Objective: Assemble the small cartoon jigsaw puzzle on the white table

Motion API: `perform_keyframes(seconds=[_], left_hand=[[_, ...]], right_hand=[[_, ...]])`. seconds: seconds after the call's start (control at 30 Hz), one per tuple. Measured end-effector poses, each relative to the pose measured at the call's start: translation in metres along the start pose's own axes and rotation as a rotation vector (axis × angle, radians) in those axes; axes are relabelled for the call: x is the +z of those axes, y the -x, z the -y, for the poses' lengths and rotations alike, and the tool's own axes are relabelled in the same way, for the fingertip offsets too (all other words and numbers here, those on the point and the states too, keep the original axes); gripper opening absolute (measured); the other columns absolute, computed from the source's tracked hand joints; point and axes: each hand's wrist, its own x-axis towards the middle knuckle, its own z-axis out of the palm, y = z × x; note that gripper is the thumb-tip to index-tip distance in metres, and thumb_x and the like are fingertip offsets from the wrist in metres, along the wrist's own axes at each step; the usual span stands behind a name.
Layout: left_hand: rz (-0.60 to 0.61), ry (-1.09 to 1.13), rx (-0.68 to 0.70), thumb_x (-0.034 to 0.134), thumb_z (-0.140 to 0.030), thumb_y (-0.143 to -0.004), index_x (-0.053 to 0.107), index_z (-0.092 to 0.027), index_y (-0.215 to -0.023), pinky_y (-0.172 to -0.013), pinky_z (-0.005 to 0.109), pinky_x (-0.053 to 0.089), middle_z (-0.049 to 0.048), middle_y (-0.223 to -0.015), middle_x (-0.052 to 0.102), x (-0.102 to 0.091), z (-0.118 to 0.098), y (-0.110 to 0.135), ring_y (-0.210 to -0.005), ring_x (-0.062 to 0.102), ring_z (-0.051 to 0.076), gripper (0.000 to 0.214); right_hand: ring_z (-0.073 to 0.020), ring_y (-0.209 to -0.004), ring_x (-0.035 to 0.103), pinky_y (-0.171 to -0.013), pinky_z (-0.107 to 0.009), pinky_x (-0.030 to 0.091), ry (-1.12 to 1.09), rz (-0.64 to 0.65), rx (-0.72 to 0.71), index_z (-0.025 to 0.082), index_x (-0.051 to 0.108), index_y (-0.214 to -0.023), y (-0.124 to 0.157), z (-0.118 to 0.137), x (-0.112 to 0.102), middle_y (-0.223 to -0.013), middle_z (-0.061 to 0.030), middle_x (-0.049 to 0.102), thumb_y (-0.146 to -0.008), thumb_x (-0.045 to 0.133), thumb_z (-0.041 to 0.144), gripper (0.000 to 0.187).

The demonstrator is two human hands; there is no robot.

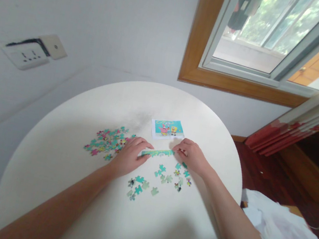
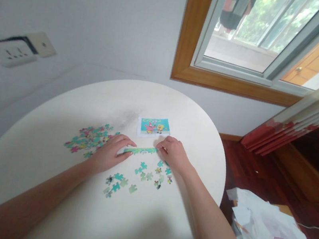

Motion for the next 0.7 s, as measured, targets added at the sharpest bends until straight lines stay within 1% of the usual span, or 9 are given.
perform_keyframes(seconds=[0.13,0.23,0.33,0.53,0.7], left_hand=[[0.007,-0.005,-0.008,0.053,-0.024,-0.086,0.062,-0.023,-0.104,-0.096,0.04,0.039,0.0056,-0.104,0.061,0.0,-0.001,0.0,-0.103,0.053,0.023,0.02],[0.003,-0.006,-0.005,0.053,-0.024,-0.086,0.062,-0.023,-0.104,-0.096,0.04,0.039,0.0056,-0.104,0.061,0.0,0.0,0.0,-0.104,0.053,0.024,0.02],[0.0,-0.004,-0.003,0.054,-0.023,-0.086,0.062,-0.023,-0.104,-0.095,0.04,0.039,0.0054,-0.104,0.06,0.001,0.001,0.0,-0.103,0.053,0.023,0.02],[0.004,-0.014,-0.003,0.054,-0.022,-0.086,0.061,-0.024,-0.104,-0.096,0.039,0.038,0.0052,-0.105,0.06,0.002,0.002,0.001,-0.105,0.053,0.023,0.02],[-0.001,0.001,0.005,0.054,-0.021,-0.086,0.061,-0.023,-0.104,-0.095,0.038,0.039,0.0052,-0.104,0.06,0.001,0.001,0.001,-0.104,0.053,0.023,0.02]], right_hand=[[-0.0135,-0.079,0.06,-0.074,-0.023,0.044,0.031,0.017,0.0,0.022,0.074,-0.089,0.0,-0.001,0.0,-0.088,-0.0034,0.065,-0.083,0.058,0.008,0.023],[-0.0128,-0.077,0.06,-0.074,-0.023,0.045,0.019,-0.025,0.01,0.021,0.073,-0.091,0.001,-0.001,-0.003,-0.09,-0.0037,0.066,-0.084,0.057,0.008,0.022],[-0.0126,-0.075,0.06,-0.073,-0.024,0.046,0.017,-0.057,0.04,0.02,0.073,-0.092,0.001,-0.005,-0.009,-0.09,-0.0045,0.066,-0.085,0.056,0.009,0.022],[-0.0133,-0.075,0.06,-0.074,-0.025,0.046,0.006,-0.036,0.105,0.018,0.073,-0.09,0.006,-0.019,-0.024,-0.089,-0.0051,0.066,-0.083,0.056,0.008,0.021],[-0.0134,-0.072,0.059,-0.072,-0.026,0.046,-0.01,-0.036,0.096,0.018,0.072,-0.092,0.01,-0.016,-0.033,-0.087,-0.0042,0.067,-0.084,0.055,0.009,0.021]])
